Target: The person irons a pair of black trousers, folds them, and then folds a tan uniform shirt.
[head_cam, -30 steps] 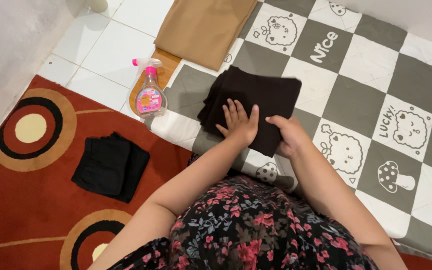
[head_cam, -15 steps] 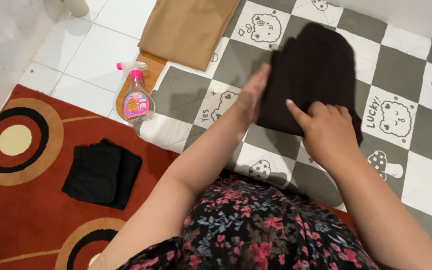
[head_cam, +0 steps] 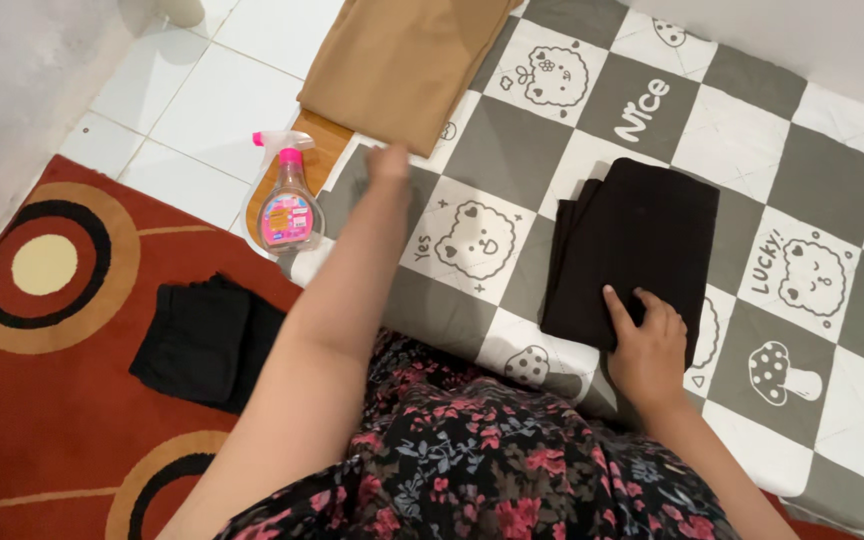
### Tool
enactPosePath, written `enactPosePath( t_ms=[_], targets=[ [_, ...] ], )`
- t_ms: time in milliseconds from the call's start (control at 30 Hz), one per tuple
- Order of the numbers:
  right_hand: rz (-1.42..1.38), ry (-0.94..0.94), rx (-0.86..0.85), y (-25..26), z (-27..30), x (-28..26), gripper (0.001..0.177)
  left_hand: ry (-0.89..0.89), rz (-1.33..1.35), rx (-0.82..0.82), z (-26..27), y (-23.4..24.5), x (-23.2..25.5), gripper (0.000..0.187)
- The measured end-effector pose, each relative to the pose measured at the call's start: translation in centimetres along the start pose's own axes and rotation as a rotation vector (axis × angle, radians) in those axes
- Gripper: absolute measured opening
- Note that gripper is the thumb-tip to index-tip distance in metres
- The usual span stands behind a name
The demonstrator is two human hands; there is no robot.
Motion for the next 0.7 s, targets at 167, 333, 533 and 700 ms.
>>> enactPosePath(
  t_ms=[167, 333, 533, 700],
  targets=[
    [0.024, -0.085, -0.017, -0.3, 1.8, 1.6, 0.07, 0.277, 0.094, -0.273, 3.9, -2.5, -1.9, 0.02],
    [0.087, -0.105, 0.109, -1.1, 5.4, 3.5, 0.065, 0.436, -0.408, -0.818, 22.5, -6.3, -8.4, 0.064],
    [0.051, -0.299, 0.318, -3.3, 8.0, 4.8, 0.065, 0.304, -0.305, -0.806, 35.0, -7.8, -3.8, 0.079],
    [-1.95, -1.288, 0.62, -3.5, 6.7, 8.8, 0.066, 0.531, -0.414, -0.648, 36.9, -9.1, -1.2, 0.111]
  ],
)
Point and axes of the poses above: each hand's wrist, its own z-axis away from the middle knuckle, its own y-axis out of the back of the hand, x = y × z, the point moved 1 cm from there along -z, towards the middle knuckle, and after that the axes turned 9 degrees about y, right-handed, at the moved point
